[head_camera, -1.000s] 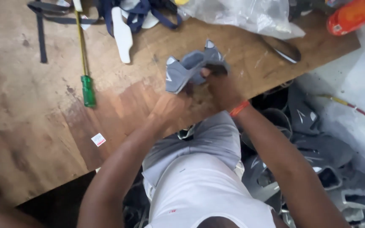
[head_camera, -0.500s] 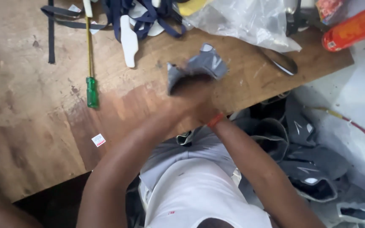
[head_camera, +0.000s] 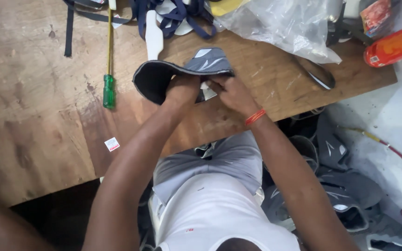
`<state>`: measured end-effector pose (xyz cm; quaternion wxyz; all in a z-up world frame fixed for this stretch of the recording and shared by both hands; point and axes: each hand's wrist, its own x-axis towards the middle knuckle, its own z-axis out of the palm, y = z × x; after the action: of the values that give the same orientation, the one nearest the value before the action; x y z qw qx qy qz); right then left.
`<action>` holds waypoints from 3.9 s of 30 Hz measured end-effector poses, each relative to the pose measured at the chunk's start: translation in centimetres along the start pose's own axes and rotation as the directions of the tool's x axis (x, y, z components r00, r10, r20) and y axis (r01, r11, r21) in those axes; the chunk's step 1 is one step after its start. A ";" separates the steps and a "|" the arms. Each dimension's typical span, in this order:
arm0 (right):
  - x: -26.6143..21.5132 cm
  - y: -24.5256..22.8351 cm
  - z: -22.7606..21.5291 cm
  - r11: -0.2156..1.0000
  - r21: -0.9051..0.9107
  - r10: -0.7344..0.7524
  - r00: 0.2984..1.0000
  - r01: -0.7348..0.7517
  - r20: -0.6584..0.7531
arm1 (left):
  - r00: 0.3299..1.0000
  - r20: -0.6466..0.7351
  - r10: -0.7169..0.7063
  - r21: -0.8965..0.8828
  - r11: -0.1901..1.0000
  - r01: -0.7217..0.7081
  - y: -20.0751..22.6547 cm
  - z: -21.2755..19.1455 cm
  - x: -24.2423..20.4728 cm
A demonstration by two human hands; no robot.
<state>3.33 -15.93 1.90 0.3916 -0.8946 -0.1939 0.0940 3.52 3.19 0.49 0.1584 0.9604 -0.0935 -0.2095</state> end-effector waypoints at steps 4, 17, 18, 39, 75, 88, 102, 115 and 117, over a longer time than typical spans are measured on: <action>0.0 2.5 1.6 0.933 -0.261 -0.278 0.957 0.247 -0.089 | 0.942 -0.321 0.100 0.176 0.983 -0.044 -0.8 4.2 -1.3; -1.3 2.4 1.5 0.987 0.139 -0.070 0.995 0.079 -0.066 | 0.937 -0.257 0.236 -0.010 0.969 -0.247 -1.3 2.9 0.4; -1.5 1.7 1.4 0.987 0.141 -0.066 0.996 0.075 -0.064 | 0.938 -0.252 0.236 -0.012 0.969 -0.247 -1.7 3.9 1.1; -2.5 4.5 1.4 0.942 -0.297 -0.212 0.964 0.158 -0.159 | 0.740 -0.520 0.427 0.274 0.904 -0.328 -4.9 9.0 3.8; -4.5 -0.7 2.6 0.791 -0.488 -0.336 0.929 0.369 0.158 | 0.677 -0.602 0.424 0.139 0.890 -0.434 -7.4 10.2 1.6; -1.9 3.1 5.1 0.839 -0.437 -0.381 0.923 0.323 -0.049 | 0.928 -0.276 0.250 -0.373 0.862 -0.343 0.2 2.4 -7.0; -0.9 1.1 5.8 0.904 -0.286 -0.336 0.942 0.317 -0.019 | 0.930 -0.244 0.275 -0.331 0.877 -0.347 0.7 3.9 -7.0; -2.7 -10.6 -3.3 0.778 -0.518 -0.549 0.785 0.354 -0.287 | 0.796 -0.436 0.421 0.030 0.890 -0.454 0.0 5.9 -7.2; -1.5 -11.3 -4.0 0.641 -0.653 -0.642 0.747 0.402 -0.171 | 0.813 -0.418 0.406 0.005 0.896 -0.445 0.1 6.1 -6.7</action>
<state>0.20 -12.25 12.99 0.1408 -0.8710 -0.3866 -0.2683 -5.12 3.17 -2.20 0.2618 0.9286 -0.2609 0.0326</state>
